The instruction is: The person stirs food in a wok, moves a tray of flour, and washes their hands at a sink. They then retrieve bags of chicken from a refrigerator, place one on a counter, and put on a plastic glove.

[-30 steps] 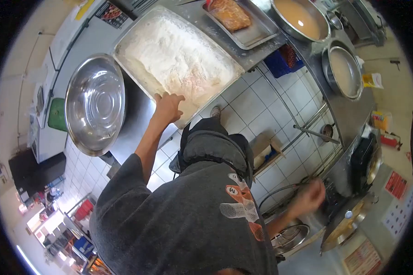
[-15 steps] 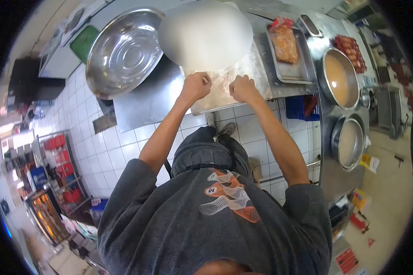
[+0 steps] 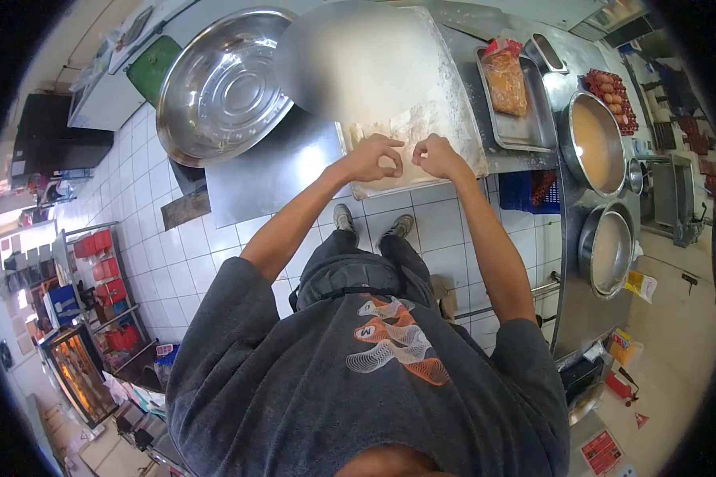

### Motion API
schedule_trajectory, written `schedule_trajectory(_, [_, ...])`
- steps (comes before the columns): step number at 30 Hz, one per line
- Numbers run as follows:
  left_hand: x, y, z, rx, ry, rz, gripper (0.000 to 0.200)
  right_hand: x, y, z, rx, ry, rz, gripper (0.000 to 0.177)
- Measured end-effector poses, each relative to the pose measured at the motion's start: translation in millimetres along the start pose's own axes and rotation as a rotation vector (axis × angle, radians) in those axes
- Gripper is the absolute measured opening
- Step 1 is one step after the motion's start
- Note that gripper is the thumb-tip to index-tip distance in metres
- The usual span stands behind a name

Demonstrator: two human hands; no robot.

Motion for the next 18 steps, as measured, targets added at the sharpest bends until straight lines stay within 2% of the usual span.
schedule_trajectory(1, [0.4,2.0,4.0,-0.037,-0.007,-0.021,0.008,2.3,-9.5,-5.3,-0.137,-0.034,0.022,0.017])
schedule_trajectory(4, [-14.3,3.0,5.6,0.262,-0.155,-0.12,0.007,8.8,-21.0,-16.4,-0.198,-0.031,0.109,0.015])
schedule_trajectory(7, [-20.8,3.2,2.0,0.35,-0.311,-0.061,0.009,15.8,-37.8,-10.9,-0.186,-0.129,0.209,0.016])
schedule_trajectory(9, [-24.2,-3.5,-3.3,0.408,-0.178,0.104,0.012,24.2,-45.3,15.7,-0.216,-0.201,0.63,0.025])
schedule_trajectory(10, [-26.7,-13.0,-3.2,0.442,-0.207,0.142,0.013,39.1,-64.2,9.8,-0.24,-0.102,0.601,0.033])
schedule_trajectory(14, [-36.4,-76.4,31.3,0.356,-0.312,0.244,0.016,91.0,-100.2,-0.7,-0.59,0.046,0.521,0.026])
schedule_trajectory(16, [-36.9,-107.6,41.5,0.34,-0.348,0.264,0.016,97.6,-90.3,15.9,-0.597,0.044,0.569,0.025])
schedule_trajectory(18, [-23.7,-138.4,54.5,0.385,-0.328,0.372,0.015,114.6,-70.9,37.9,-0.614,0.077,0.586,0.025])
Point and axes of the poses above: each hand's wrist, its own x-axis away from the middle knuckle, its own y-axis out of the palm, z = x × y, the point moved 3 cm from there along -x, towards the middle knuckle, and after that the axes turned 4 degrees about x, right-handed, at the moved point
